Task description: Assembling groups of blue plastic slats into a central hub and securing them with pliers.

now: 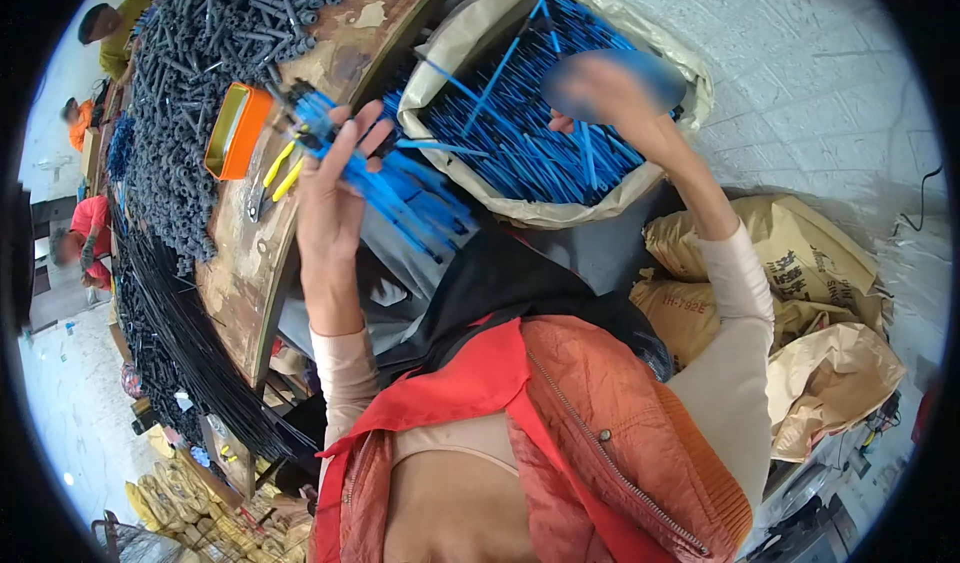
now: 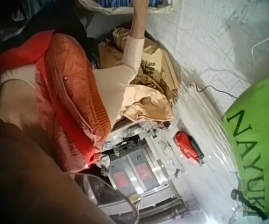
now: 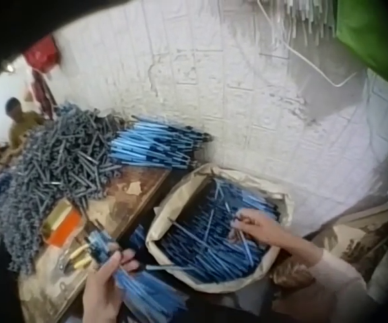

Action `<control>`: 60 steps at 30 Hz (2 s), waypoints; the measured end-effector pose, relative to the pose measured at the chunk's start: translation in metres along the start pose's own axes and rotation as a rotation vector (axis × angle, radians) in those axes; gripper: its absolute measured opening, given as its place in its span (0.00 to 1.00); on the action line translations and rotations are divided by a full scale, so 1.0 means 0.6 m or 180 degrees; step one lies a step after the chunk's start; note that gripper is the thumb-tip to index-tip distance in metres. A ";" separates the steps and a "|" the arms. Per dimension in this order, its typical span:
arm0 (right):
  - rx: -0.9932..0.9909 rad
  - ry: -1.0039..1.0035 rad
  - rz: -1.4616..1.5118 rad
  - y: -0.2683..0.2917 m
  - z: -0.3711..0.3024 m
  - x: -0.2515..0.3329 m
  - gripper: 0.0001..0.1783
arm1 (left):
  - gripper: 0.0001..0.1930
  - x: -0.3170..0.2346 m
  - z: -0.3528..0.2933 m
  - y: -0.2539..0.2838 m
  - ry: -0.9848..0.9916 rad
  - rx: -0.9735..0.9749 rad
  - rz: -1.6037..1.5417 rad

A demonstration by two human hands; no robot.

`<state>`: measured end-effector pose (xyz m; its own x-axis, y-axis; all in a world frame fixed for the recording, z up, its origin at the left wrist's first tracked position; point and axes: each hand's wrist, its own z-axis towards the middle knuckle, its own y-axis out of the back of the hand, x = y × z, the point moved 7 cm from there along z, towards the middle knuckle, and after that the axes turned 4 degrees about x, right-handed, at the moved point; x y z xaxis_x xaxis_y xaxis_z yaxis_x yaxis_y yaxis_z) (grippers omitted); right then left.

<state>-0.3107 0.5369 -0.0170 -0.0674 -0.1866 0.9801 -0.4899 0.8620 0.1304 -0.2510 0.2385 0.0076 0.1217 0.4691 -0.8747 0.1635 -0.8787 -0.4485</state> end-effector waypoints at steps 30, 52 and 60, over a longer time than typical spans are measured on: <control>0.0035 0.0001 -0.2919 0.044 0.109 -0.206 0.10 | 0.11 -0.065 -0.129 -0.028 0.0895 0.1443 0.0319; 0.1306 0.1145 -0.0358 -0.335 0.044 0.196 0.06 | 0.15 -0.088 -0.155 0.055 -0.1104 -0.1040 0.0503; 0.2684 0.0725 -0.0180 -0.475 0.014 0.159 0.09 | 0.15 -0.088 -0.312 0.123 -0.0837 -0.0719 0.0407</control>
<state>-0.1846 0.2694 0.0378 0.1076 -0.0424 0.9933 -0.9728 0.2015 0.1139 -0.0620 0.1652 0.0551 -0.0957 0.2921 -0.9516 0.3788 -0.8733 -0.3062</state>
